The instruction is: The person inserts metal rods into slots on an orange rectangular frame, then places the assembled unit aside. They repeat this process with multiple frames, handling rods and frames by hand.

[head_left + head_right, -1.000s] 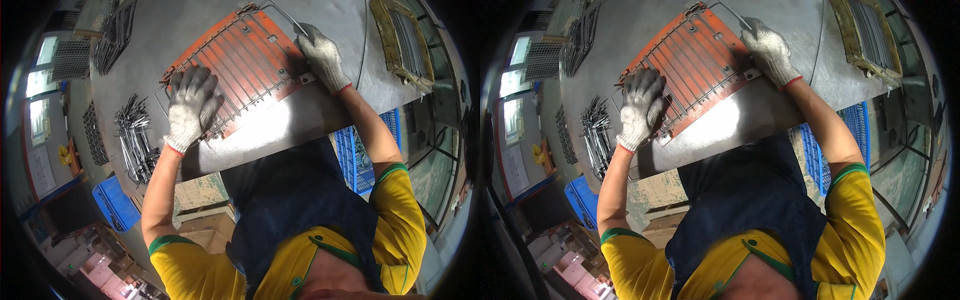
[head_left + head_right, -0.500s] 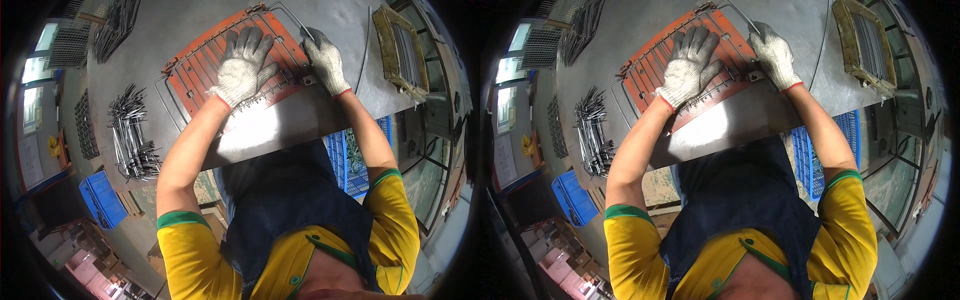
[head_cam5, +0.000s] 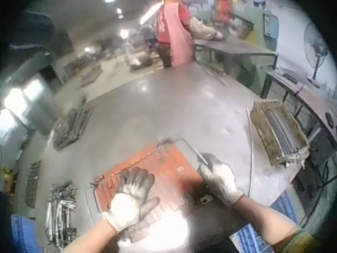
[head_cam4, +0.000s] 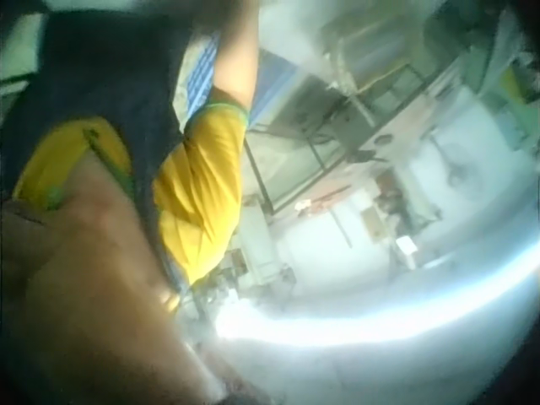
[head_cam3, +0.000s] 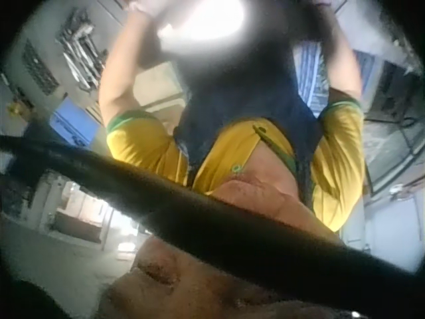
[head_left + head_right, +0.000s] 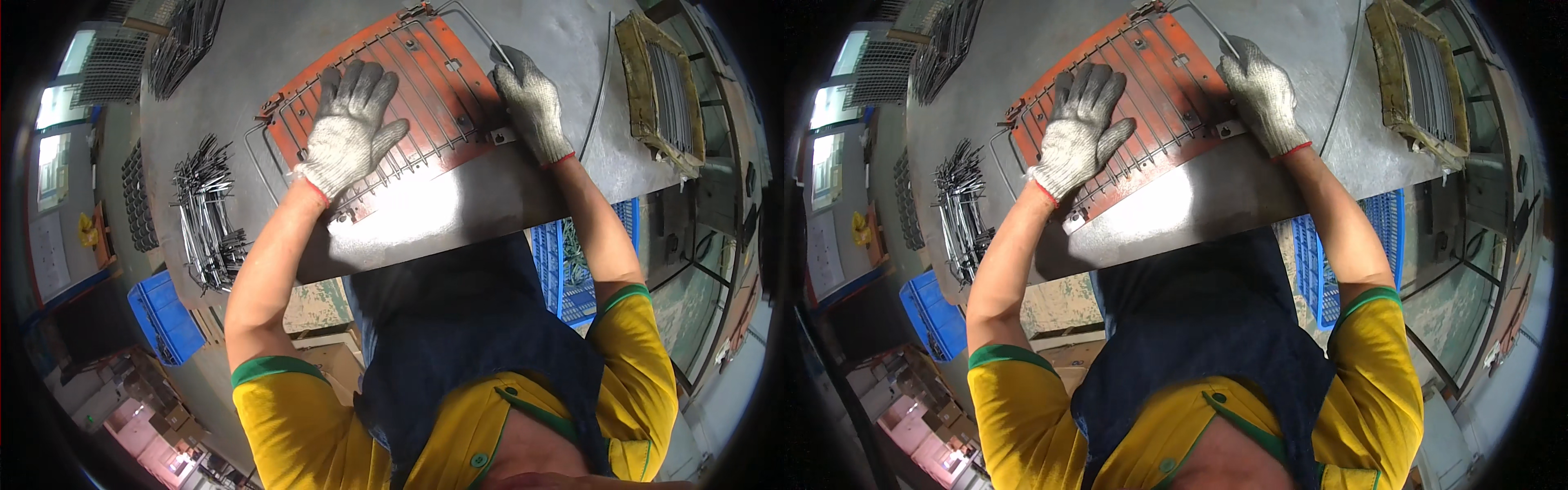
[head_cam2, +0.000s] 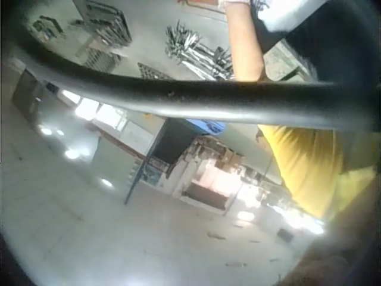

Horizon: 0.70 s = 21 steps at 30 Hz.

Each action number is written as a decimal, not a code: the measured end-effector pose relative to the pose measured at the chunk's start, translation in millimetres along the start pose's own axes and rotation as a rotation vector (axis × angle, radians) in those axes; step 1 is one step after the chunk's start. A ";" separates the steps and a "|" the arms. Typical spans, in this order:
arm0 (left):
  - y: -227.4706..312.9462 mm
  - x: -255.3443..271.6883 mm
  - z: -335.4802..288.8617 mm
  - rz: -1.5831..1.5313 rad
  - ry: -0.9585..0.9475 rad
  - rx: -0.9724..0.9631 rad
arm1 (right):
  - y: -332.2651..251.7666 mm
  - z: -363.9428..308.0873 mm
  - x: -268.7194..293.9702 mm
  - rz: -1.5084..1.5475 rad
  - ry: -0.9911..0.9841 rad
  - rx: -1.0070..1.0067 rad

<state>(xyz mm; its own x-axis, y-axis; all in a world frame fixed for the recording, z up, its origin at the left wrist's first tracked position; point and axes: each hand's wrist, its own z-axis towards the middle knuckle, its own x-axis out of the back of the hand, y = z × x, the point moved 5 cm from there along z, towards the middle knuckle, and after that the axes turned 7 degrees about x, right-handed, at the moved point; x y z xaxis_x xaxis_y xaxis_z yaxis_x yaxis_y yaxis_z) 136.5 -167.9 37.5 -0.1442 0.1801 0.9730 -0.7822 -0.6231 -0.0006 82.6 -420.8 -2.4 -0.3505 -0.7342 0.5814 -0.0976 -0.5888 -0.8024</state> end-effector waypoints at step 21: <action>-35.9 13.7 -50.6 -0.013 -0.162 0.098 | -10.5 -10.7 3.3 0.125 0.050 -0.062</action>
<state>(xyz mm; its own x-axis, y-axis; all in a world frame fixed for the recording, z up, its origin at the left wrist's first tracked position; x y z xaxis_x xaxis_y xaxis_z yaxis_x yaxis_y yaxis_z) 131.9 -104.5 39.2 -0.0286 0.0691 0.9972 -0.7197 -0.6938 0.0274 72.5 -413.5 6.5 -0.4096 -0.7815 0.4706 -0.1068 -0.4712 -0.8755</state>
